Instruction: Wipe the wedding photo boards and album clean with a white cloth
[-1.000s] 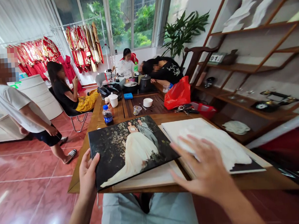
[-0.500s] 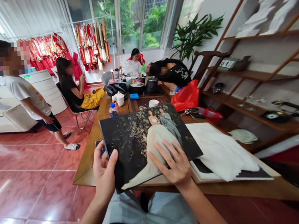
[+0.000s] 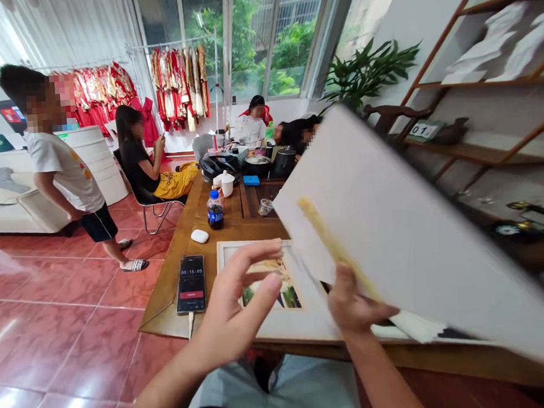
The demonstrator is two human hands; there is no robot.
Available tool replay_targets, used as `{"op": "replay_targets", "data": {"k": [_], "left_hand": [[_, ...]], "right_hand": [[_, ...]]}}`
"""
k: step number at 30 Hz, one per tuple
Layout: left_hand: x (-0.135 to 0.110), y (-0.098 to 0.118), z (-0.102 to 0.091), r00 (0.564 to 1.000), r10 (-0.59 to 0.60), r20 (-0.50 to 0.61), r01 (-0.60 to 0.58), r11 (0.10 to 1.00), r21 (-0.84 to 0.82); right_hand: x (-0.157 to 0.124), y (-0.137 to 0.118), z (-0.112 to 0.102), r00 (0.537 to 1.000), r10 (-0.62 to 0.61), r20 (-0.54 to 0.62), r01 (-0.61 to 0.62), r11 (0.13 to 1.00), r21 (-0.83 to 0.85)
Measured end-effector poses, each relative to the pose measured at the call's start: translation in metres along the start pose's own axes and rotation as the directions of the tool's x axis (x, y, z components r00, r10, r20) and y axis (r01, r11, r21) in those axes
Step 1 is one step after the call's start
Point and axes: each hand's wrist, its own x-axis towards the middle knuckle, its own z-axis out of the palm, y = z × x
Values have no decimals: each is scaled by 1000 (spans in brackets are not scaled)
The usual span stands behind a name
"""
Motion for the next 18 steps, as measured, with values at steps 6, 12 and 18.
{"op": "replay_targets", "data": {"k": [6,12,18], "left_hand": [[29,-27,-42,954,221,-202,-144,931,336],[52,-66,-69,967,-224,-119,232,971,58],[39,-113,-68,867,-487,-106,498,834,240]], "right_hand": [[19,-27,-10,961,61,-269,0,975,223],[23,-22,-24,812,544,209,-581,785,214],[21,4,-8,600,666,443,-750,661,21]]}}
